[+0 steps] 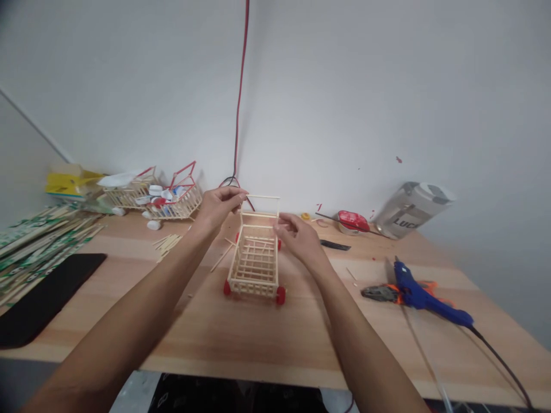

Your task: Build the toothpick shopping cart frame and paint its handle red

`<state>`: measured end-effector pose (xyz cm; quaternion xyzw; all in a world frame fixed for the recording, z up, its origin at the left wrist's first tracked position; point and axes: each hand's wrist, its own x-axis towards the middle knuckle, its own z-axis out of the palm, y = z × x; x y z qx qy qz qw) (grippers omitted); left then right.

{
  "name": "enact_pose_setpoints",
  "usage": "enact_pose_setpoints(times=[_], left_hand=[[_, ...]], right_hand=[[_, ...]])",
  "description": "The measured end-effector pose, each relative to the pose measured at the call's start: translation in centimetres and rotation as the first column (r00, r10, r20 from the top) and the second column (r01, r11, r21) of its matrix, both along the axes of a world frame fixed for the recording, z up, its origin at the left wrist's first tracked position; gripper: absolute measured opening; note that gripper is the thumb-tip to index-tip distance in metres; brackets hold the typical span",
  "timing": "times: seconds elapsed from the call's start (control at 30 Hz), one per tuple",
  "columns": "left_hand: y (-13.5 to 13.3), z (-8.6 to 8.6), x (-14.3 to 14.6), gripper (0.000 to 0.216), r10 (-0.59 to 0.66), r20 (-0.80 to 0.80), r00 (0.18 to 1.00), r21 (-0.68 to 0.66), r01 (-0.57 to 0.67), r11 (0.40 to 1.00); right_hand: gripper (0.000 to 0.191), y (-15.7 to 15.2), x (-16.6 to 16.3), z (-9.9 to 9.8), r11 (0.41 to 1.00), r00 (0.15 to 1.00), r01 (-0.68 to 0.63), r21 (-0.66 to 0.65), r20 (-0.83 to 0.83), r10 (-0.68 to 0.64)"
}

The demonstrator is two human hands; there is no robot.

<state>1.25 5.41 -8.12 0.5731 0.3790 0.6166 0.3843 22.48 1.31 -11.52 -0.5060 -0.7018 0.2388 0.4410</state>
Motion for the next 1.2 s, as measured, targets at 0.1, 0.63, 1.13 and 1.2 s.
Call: enact_pose_setpoints(times=[0.1, 0.63, 1.13, 1.2], left_hand=[[0.1, -0.2, 0.0, 0.016, -0.016, -0.003, 1.000, 0.000, 0.016, 1.000], [-2.5, -2.4, -1.6, 0.021, -0.016, -0.066, 0.998, -0.171, 0.005, 0.985], [-2.6, -3.8, -0.7, 0.015, 0.047, -0.086, 0.995, -0.042, -0.051, 0.998], [-2.6, -3.9, -0.7, 0.014, 0.047, -0.092, 0.995, -0.038, -0.051, 0.998]], right_hand=[[0.043, 0.4, 0.4, 1.4, 0.997, 0.992, 0.044, 0.062, -0.118, -0.037], [0.034, 2.8, -0.7, 3.1, 0.983, 0.987, 0.056, 0.174, -0.159, -0.028], [0.030, 3.8, -1.4, 4.8, 0.982, 0.996, -0.089, 0.169, 0.031, 0.085], [0.028, 3.8, -1.6, 5.0, 0.981, 0.996, -0.082, 0.174, 0.050, 0.075]])
